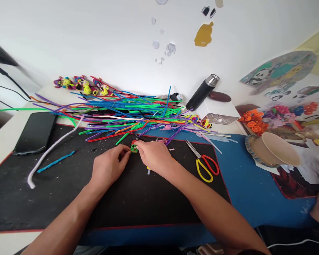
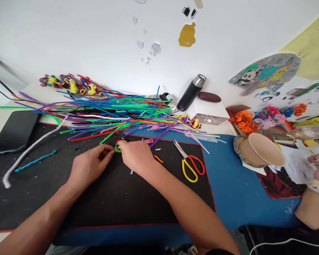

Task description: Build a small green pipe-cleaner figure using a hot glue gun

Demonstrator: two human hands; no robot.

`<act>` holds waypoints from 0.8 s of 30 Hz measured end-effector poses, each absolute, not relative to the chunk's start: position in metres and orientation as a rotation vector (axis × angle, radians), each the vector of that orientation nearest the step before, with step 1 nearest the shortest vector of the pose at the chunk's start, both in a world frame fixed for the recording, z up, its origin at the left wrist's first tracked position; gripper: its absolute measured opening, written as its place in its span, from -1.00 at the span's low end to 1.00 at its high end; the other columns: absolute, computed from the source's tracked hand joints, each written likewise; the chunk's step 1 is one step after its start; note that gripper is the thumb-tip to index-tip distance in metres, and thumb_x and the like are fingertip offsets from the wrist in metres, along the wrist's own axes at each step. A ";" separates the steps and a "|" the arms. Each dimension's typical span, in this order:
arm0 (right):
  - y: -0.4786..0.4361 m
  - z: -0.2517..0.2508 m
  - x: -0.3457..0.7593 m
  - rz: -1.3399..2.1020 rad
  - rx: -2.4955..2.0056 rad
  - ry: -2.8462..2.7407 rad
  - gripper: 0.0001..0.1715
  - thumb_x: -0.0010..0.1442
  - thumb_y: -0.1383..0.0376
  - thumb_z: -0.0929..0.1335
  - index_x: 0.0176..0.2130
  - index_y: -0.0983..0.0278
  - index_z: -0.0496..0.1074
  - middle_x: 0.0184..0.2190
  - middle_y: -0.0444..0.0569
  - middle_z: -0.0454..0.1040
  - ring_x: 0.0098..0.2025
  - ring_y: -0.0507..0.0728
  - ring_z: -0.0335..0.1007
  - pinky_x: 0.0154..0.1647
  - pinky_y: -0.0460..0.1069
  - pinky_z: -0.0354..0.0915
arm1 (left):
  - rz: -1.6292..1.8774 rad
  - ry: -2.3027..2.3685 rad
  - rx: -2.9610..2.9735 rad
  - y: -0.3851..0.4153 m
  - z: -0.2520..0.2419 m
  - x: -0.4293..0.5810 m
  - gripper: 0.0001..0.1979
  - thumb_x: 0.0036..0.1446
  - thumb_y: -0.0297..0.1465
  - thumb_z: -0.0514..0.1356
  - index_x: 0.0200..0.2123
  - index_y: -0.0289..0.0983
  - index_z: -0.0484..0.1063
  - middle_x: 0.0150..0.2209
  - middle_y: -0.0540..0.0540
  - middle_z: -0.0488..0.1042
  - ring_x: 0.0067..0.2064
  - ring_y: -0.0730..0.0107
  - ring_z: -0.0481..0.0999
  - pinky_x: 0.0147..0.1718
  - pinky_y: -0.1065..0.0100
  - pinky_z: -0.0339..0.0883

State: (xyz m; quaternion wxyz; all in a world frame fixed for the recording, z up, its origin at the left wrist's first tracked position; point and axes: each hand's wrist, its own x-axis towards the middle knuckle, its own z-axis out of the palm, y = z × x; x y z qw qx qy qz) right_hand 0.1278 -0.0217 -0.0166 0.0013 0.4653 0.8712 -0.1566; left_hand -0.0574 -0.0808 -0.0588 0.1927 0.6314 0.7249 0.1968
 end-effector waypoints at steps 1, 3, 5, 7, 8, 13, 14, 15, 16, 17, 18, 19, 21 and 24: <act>-0.021 -0.017 0.127 -0.494 1.463 2.727 -0.53 0.58 0.28 0.26 0.33 0.12 0.55 -0.15 0.05 0.78 -0.14 0.28 0.74 -0.20 0.05 0.41 | 0.555 2.035 1.766 -0.081 -0.059 -0.058 -0.73 0.34 -0.17 0.15 -0.13 -0.10 0.63 -0.32 -0.01 0.69 -0.31 0.20 0.67 -0.38 0.31 0.23; -0.021 -0.019 0.126 -0.508 1.481 2.723 -0.53 0.58 0.26 0.26 0.34 0.10 0.54 -0.14 0.04 0.79 -0.14 0.27 0.74 -0.19 0.04 0.42 | 0.566 2.040 1.747 -0.081 -0.060 -0.058 -0.73 0.35 -0.17 0.15 -0.14 -0.10 0.63 -0.32 -0.01 0.69 -0.31 0.20 0.67 -0.37 0.32 0.23; -0.021 -0.020 0.126 -0.518 1.497 2.728 -0.54 0.59 0.23 0.27 0.34 0.09 0.55 -0.13 0.03 0.79 -0.14 0.27 0.74 -0.19 0.04 0.43 | 0.578 2.046 1.717 -0.081 -0.060 -0.058 -0.74 0.34 -0.16 0.15 -0.15 -0.09 0.62 -0.32 0.00 0.69 -0.31 0.21 0.66 -0.37 0.32 0.23; -0.020 -0.021 0.126 -0.519 1.508 2.738 -0.54 0.59 0.21 0.27 0.32 0.09 0.56 -0.14 0.02 0.79 -0.15 0.26 0.74 -0.19 0.04 0.42 | 0.585 2.044 1.686 -0.081 -0.059 -0.059 -0.73 0.32 -0.15 0.14 -0.16 -0.09 0.61 -0.34 0.00 0.68 -0.32 0.21 0.66 -0.37 0.31 0.23; -0.020 -0.021 0.126 -0.519 1.511 2.742 -0.55 0.59 0.21 0.27 0.32 0.09 0.56 -0.15 0.02 0.79 -0.16 0.26 0.74 -0.20 0.04 0.42 | 0.588 2.041 1.671 -0.081 -0.059 -0.059 -0.73 0.32 -0.15 0.14 -0.16 -0.10 0.61 -0.35 0.00 0.68 -0.32 0.20 0.66 -0.37 0.31 0.23; -0.021 -0.023 0.126 -0.517 1.523 2.745 -0.55 0.60 0.22 0.27 0.32 0.07 0.57 -0.15 0.01 0.79 -0.17 0.25 0.74 -0.22 0.03 0.40 | 0.627 2.031 1.615 -0.081 -0.056 -0.061 -0.74 0.29 -0.14 0.13 -0.20 -0.11 0.57 -0.37 0.01 0.67 -0.38 0.22 0.62 -0.38 0.31 0.24; -0.021 -0.023 0.126 -0.512 1.527 2.745 -0.54 0.60 0.22 0.27 0.32 0.07 0.57 -0.16 0.00 0.79 -0.17 0.25 0.74 -0.22 0.03 0.40 | 0.645 2.027 1.608 -0.082 -0.055 -0.061 -0.74 0.28 -0.14 0.14 -0.21 -0.11 0.57 -0.38 0.01 0.66 -0.39 0.23 0.61 -0.38 0.31 0.25; -0.021 -0.023 0.126 -0.507 1.531 2.743 -0.54 0.60 0.22 0.27 0.32 0.07 0.57 -0.16 0.00 0.79 -0.17 0.25 0.74 -0.22 0.03 0.40 | 0.668 2.021 1.597 -0.082 -0.055 -0.061 -0.74 0.26 -0.13 0.14 -0.23 -0.11 0.56 -0.39 0.01 0.65 -0.40 0.23 0.60 -0.38 0.30 0.26; -0.022 -0.023 0.126 -0.506 1.532 2.741 -0.54 0.60 0.22 0.26 0.33 0.07 0.56 -0.16 0.00 0.79 -0.17 0.25 0.74 -0.22 0.03 0.40 | 0.701 2.011 1.579 -0.083 -0.053 -0.062 -0.75 0.24 -0.13 0.15 -0.25 -0.11 0.56 -0.40 0.01 0.65 -0.40 0.23 0.59 -0.38 0.30 0.27; -0.022 -0.022 0.126 -0.507 1.532 2.736 -0.53 0.60 0.22 0.26 0.34 0.07 0.55 -0.15 0.00 0.79 -0.16 0.25 0.74 -0.21 0.02 0.40 | 0.748 1.997 1.550 -0.084 -0.052 -0.063 -0.74 0.22 -0.12 0.16 -0.26 -0.11 0.55 -0.40 0.00 0.64 -0.40 0.24 0.59 -0.36 0.30 0.29; -0.023 -0.022 0.126 -0.512 1.529 2.733 -0.53 0.60 0.23 0.26 0.34 0.07 0.55 -0.14 0.00 0.79 -0.16 0.24 0.74 -0.20 0.02 0.41 | 0.805 1.974 1.507 -0.085 -0.050 -0.064 -0.74 0.21 -0.10 0.18 -0.27 -0.12 0.55 -0.40 0.00 0.63 -0.40 0.25 0.58 -0.35 0.30 0.31; -0.023 -0.022 0.127 -0.515 1.527 2.729 -0.53 0.59 0.23 0.26 0.35 0.08 0.55 -0.13 0.01 0.79 -0.15 0.24 0.73 -0.19 0.02 0.41 | 0.872 1.943 1.446 -0.086 -0.049 -0.065 -0.73 0.20 -0.09 0.20 -0.27 -0.13 0.55 -0.41 0.00 0.61 -0.41 0.26 0.56 -0.35 0.30 0.33; -0.024 -0.021 0.126 -0.513 1.528 2.724 -0.52 0.59 0.23 0.26 0.35 0.08 0.55 -0.12 0.02 0.79 -0.14 0.25 0.73 -0.18 0.02 0.41 | 1.016 1.862 1.284 -0.088 -0.046 -0.069 -0.73 0.21 -0.07 0.24 -0.26 -0.14 0.54 -0.47 0.02 0.54 -0.45 0.29 0.50 -0.39 0.31 0.33; -0.024 -0.021 0.126 -0.516 1.542 2.732 -0.54 0.59 0.23 0.27 0.32 0.09 0.58 -0.14 0.02 0.79 -0.13 0.26 0.73 -0.18 0.02 0.40 | 1.171 1.722 1.064 -0.088 -0.046 -0.075 -0.75 0.26 -0.10 0.30 -0.23 -0.16 0.51 -0.53 0.08 0.42 -0.51 0.36 0.41 -0.46 0.35 0.28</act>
